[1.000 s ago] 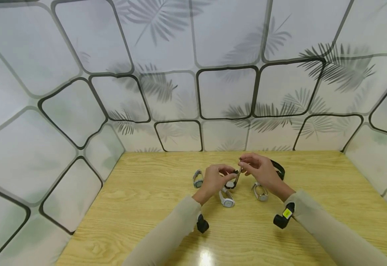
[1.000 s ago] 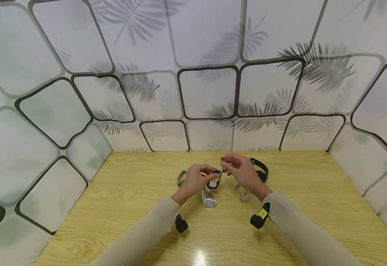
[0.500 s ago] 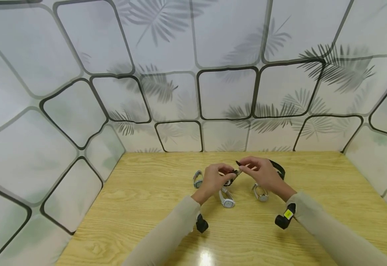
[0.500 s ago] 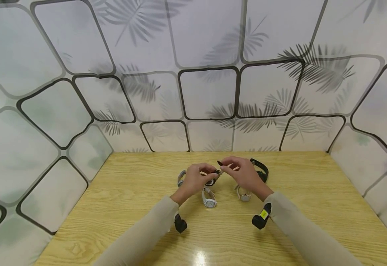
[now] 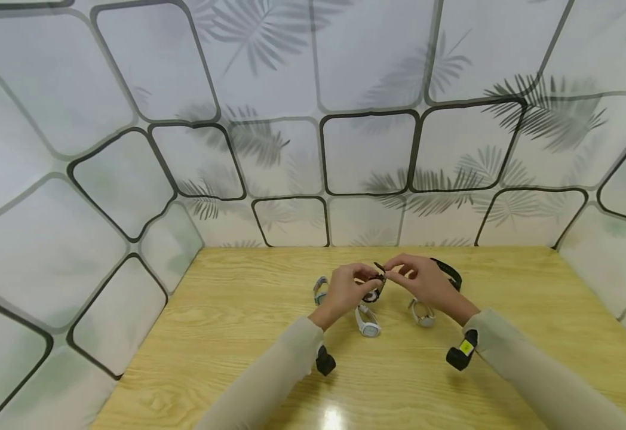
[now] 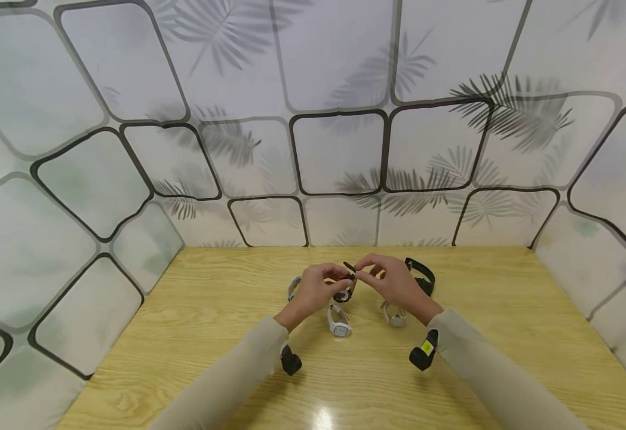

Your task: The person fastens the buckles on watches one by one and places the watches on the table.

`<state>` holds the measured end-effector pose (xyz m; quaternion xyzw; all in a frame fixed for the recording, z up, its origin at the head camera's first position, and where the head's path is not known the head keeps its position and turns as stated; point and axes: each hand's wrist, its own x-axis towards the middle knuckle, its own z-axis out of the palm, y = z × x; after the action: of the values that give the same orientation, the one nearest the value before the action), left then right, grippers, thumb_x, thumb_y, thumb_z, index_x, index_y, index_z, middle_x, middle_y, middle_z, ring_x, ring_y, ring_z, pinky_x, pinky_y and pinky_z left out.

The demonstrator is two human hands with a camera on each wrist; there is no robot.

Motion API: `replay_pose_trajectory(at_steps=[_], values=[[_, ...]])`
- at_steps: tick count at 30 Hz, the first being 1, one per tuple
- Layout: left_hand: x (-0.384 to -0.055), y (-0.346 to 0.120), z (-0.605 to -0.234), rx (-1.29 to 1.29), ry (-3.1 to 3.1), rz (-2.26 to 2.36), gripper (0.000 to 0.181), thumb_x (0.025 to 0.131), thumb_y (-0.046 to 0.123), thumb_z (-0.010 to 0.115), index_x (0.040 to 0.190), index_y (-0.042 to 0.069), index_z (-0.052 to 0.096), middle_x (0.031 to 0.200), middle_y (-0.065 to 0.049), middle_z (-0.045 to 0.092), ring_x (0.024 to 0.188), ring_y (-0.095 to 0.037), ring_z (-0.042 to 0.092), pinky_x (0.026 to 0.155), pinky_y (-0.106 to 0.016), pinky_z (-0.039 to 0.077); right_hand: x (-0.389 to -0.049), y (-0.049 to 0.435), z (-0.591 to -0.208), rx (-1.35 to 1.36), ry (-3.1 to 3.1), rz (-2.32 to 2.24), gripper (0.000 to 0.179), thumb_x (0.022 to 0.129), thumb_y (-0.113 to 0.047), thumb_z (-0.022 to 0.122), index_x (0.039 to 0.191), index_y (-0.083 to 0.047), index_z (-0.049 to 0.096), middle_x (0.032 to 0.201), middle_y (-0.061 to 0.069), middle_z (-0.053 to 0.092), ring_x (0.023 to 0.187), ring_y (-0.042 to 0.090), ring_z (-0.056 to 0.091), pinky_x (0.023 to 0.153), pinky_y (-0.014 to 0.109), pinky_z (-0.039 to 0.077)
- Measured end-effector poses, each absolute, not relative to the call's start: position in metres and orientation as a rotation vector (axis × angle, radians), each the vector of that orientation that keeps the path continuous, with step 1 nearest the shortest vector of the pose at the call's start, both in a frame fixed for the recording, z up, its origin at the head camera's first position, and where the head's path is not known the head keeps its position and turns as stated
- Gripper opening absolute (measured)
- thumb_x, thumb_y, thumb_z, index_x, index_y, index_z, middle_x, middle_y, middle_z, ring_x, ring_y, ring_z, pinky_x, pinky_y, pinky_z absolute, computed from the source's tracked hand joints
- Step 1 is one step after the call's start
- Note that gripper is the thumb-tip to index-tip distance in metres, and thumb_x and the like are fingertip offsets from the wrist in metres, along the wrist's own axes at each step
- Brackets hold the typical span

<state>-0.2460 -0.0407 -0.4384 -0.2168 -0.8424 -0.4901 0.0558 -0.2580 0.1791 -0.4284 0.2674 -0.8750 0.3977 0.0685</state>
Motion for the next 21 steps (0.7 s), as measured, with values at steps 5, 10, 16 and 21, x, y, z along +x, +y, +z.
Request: replay_pose_trajectory(at_steps=[5, 10, 16, 21], values=[[-0.245, -0.041, -0.438, -0.659, -2.559, -1.5, 0.017, 0.094, 0.017, 0.078, 0.108, 0.008, 0.076, 0.099, -0.003, 0.075, 0.089, -0.011, 0.071, 0.078, -0.019, 0.057, -0.258, 0.179, -0.427, 0.838, -2.637, 1.273, 0.028, 0.103, -0.031, 0.066, 0.127, -0.02, 0.071, 0.128, 0.002, 0.069, 0.103, 0.021, 0.066, 0.082, 0.043, 0.056], [-0.244, -0.042, -0.438, -0.689, -2.559, -1.525, 0.018, 0.094, 0.02, 0.078, 0.108, 0.009, 0.077, 0.101, -0.002, 0.076, 0.089, -0.01, 0.071, 0.073, -0.019, 0.058, -0.257, 0.178, -0.423, 0.87, -2.643, 1.291, 0.027, 0.104, -0.03, 0.065, 0.127, -0.017, 0.072, 0.125, 0.003, 0.07, 0.102, 0.022, 0.066, 0.082, 0.042, 0.057], [-0.243, -0.042, -0.438, -0.703, -2.571, -1.511, 0.017, 0.095, 0.02, 0.077, 0.108, 0.009, 0.077, 0.102, -0.003, 0.076, 0.09, -0.012, 0.071, 0.072, -0.019, 0.057, -0.255, 0.181, -0.422, 0.842, -2.64, 1.173, 0.026, 0.103, -0.03, 0.066, 0.123, -0.016, 0.074, 0.118, 0.001, 0.072, 0.094, 0.015, 0.065, 0.078, 0.037, 0.056], [-0.243, -0.043, -0.436, -0.732, -2.586, -1.458, 0.016, 0.095, 0.018, 0.076, 0.109, 0.009, 0.076, 0.103, -0.004, 0.076, 0.09, -0.011, 0.071, 0.073, -0.019, 0.057, -0.255, 0.185, -0.418, 0.908, -2.601, 1.026, 0.02, 0.1, -0.025, 0.071, 0.117, -0.016, 0.077, 0.109, -0.002, 0.073, 0.083, 0.009, 0.062, 0.07, 0.032, 0.053]])
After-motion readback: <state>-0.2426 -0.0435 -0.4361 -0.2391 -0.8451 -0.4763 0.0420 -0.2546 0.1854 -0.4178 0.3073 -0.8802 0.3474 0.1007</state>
